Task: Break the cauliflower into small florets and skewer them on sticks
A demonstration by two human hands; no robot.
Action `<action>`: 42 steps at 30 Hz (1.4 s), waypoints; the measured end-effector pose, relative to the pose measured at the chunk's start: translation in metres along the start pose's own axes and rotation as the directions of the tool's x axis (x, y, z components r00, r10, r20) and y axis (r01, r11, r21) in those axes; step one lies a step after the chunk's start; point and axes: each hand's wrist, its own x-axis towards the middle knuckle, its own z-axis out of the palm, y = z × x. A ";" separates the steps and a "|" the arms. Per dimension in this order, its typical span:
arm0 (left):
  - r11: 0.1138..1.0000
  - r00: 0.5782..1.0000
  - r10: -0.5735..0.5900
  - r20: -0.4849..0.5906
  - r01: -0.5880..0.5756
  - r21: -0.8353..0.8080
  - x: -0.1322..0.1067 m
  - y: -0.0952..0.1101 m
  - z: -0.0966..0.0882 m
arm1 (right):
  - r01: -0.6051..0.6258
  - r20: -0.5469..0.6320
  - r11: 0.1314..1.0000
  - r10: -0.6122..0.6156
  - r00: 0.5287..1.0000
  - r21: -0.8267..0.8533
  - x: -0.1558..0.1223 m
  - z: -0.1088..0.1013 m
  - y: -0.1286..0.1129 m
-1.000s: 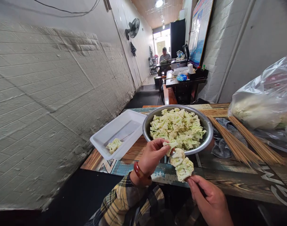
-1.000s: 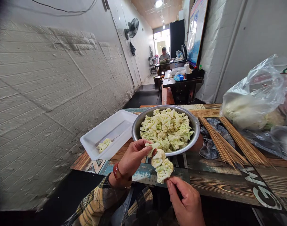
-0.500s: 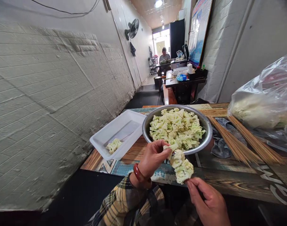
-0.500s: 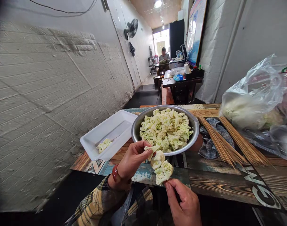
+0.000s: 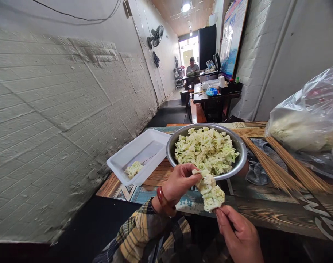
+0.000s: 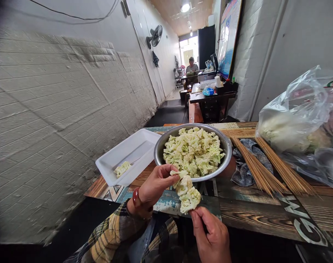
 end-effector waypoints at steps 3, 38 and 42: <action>1.000 1.000 -0.014 0.011 0.014 -0.005 0.000 -0.001 0.000 | -0.009 0.000 1.000 0.009 1.000 0.025 0.000 0.000 0.000; 0.986 0.984 0.129 -0.127 -0.141 -0.092 -0.003 -0.016 0.017 | -0.342 0.135 0.844 0.314 0.940 0.413 0.007 0.019 -0.002; 0.985 0.986 0.123 -0.112 -0.135 -0.110 -0.007 -0.016 0.019 | -0.278 0.030 0.890 0.286 0.958 0.361 0.008 0.017 -0.008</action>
